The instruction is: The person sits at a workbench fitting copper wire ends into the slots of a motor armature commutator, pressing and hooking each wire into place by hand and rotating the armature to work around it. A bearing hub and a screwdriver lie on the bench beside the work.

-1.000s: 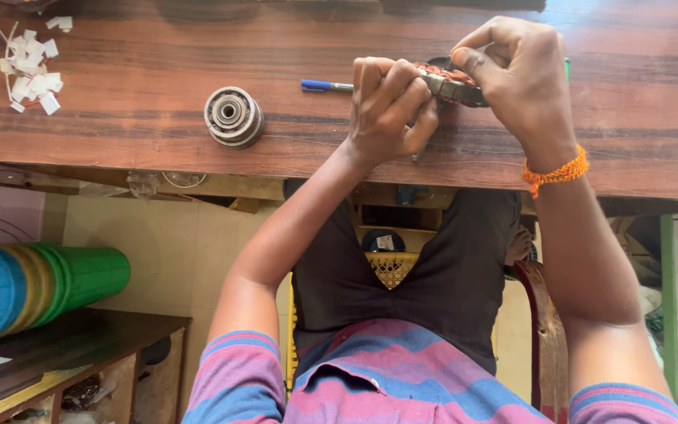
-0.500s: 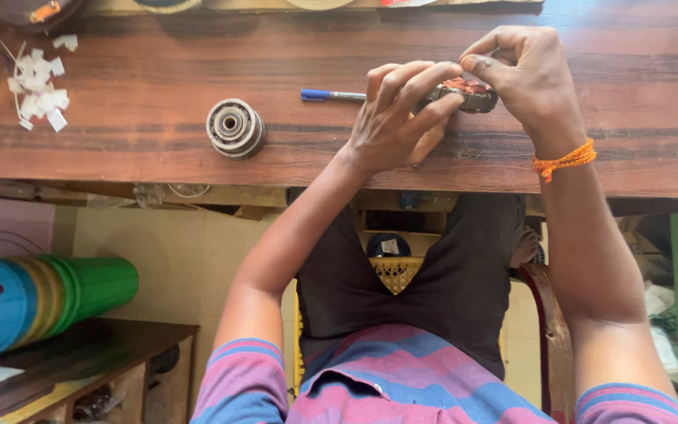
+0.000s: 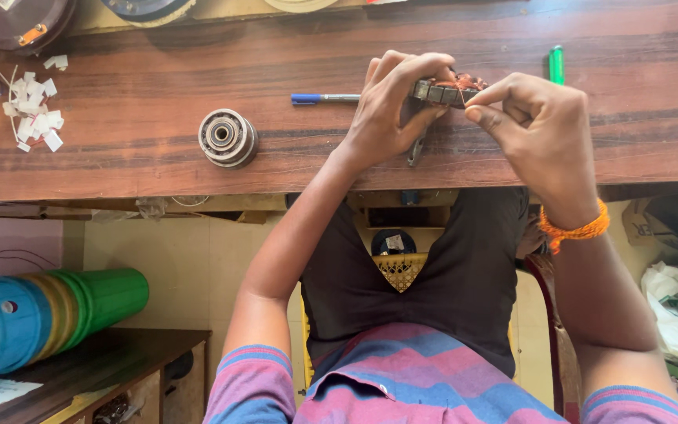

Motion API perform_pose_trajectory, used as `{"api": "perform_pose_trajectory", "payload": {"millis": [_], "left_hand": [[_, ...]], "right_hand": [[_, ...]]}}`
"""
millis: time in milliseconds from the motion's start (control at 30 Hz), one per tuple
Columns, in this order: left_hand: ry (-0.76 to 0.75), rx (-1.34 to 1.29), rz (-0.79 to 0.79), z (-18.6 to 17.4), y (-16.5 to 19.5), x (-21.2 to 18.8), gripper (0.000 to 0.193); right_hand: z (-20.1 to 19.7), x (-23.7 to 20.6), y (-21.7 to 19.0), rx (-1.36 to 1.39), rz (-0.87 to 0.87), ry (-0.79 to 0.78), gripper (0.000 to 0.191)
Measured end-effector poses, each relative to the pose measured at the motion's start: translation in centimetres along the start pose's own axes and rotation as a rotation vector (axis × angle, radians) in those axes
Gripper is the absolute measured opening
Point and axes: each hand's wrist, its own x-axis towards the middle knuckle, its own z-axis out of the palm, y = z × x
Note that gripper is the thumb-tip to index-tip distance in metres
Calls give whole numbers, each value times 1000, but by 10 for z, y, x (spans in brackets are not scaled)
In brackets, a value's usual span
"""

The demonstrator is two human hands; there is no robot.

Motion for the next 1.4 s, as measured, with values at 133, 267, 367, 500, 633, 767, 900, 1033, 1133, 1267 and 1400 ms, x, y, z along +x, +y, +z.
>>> {"api": "perform_pose_trajectory", "payload": {"millis": [133, 267, 367, 500, 633, 767, 900, 1033, 1133, 1267, 1400], "left_hand": [[-49, 82, -2, -4, 5, 4, 39], [-23, 66, 2, -3, 5, 6, 39], [-34, 186, 158, -2, 3, 0, 33], [75, 547, 465, 1, 1, -11, 20], [173, 608, 498, 7, -2, -15, 16], [214, 451, 327, 8, -2, -14, 17], [236, 399, 215, 4, 3, -12, 16], [232, 390, 152, 1, 8, -10, 16], [196, 377, 99, 0, 10, -9, 16], [156, 400, 116, -2, 9, -10, 19], [18, 348, 174, -1, 2, -9, 34]], "right_hand": [[13, -6, 3, -109, -98, 6, 9], [30, -15, 21, -284, -350, 15, 17], [40, -18, 36, -304, -369, 13, 11], [37, -28, 45, -98, -277, -42, 10], [25, -31, 38, -35, -145, -27, 7], [10, -21, 26, -149, -213, 18, 3], [12, 2, 22, -210, -301, 53, 1], [23, 33, 25, -200, -344, 38, 2], [28, 49, 29, -172, -355, 9, 3], [23, 67, 36, -164, -283, -88, 8], [19, 74, 45, -3, -133, -171, 10]]}}
